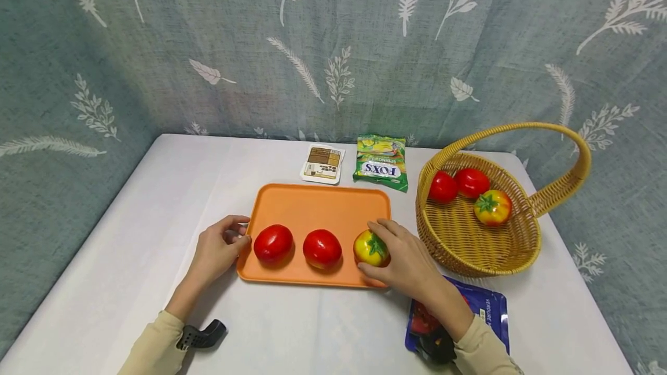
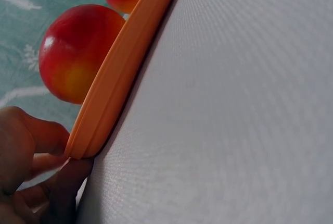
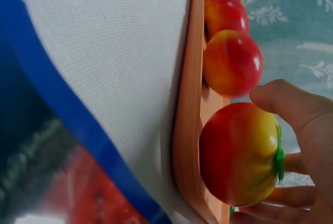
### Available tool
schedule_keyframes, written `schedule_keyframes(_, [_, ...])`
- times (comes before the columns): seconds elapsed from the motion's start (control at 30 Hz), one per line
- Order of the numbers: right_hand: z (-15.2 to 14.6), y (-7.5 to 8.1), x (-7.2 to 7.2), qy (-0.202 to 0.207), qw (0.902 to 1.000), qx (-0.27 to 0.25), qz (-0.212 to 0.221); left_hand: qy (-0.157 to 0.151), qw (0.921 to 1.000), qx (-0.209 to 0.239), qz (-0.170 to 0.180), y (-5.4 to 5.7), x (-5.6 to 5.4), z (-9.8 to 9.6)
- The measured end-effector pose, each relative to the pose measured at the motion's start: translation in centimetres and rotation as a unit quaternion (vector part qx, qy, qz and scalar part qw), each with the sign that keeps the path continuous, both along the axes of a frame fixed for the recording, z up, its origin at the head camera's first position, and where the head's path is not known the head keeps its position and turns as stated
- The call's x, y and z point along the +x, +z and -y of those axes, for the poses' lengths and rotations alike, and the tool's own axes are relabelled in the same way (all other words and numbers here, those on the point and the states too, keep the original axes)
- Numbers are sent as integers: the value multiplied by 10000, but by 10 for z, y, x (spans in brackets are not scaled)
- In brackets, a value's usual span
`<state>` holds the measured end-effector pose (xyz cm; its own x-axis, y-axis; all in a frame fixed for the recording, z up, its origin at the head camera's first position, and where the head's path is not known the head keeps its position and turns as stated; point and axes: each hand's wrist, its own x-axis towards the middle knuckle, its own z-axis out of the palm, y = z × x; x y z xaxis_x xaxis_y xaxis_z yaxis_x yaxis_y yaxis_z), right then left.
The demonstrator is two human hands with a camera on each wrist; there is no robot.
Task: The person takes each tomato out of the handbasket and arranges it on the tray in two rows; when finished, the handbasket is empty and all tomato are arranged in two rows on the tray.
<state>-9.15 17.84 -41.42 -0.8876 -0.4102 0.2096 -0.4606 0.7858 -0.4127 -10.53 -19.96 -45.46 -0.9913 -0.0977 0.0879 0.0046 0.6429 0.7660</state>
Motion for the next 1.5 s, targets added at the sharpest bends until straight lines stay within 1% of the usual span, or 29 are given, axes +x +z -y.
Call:
schedule_keyframes(0.4, [1,4,1,-70,9999,133,-31,12,10000,-38,-8,0,0,0])
schedule_keyframes(0.67, [2,12,3,-47,9996,231,-141,37,10000,-50,7,0,0,1])
schedule_keyframes(0.93, [0,25,8,-84,9993,346,-130,29,10000,-53,-10,0,0,0])
schedule_keyframes(1.13, [-2,35,13,-116,9994,311,-10,-2,10000,-33,-53,1,0,0])
schedule_keyframes(1.23, [-4,41,15,-143,9996,252,-32,-4,10000,-29,-57,1,0,-1])
schedule_keyframes(1.33, [-9,47,18,-91,9998,97,-143,4,10000,-31,-50,1,0,-1])
schedule_keyframes(1.5, [-19,54,18,31,9980,-113,-619,4,10000,-8,-36,0,0,0])
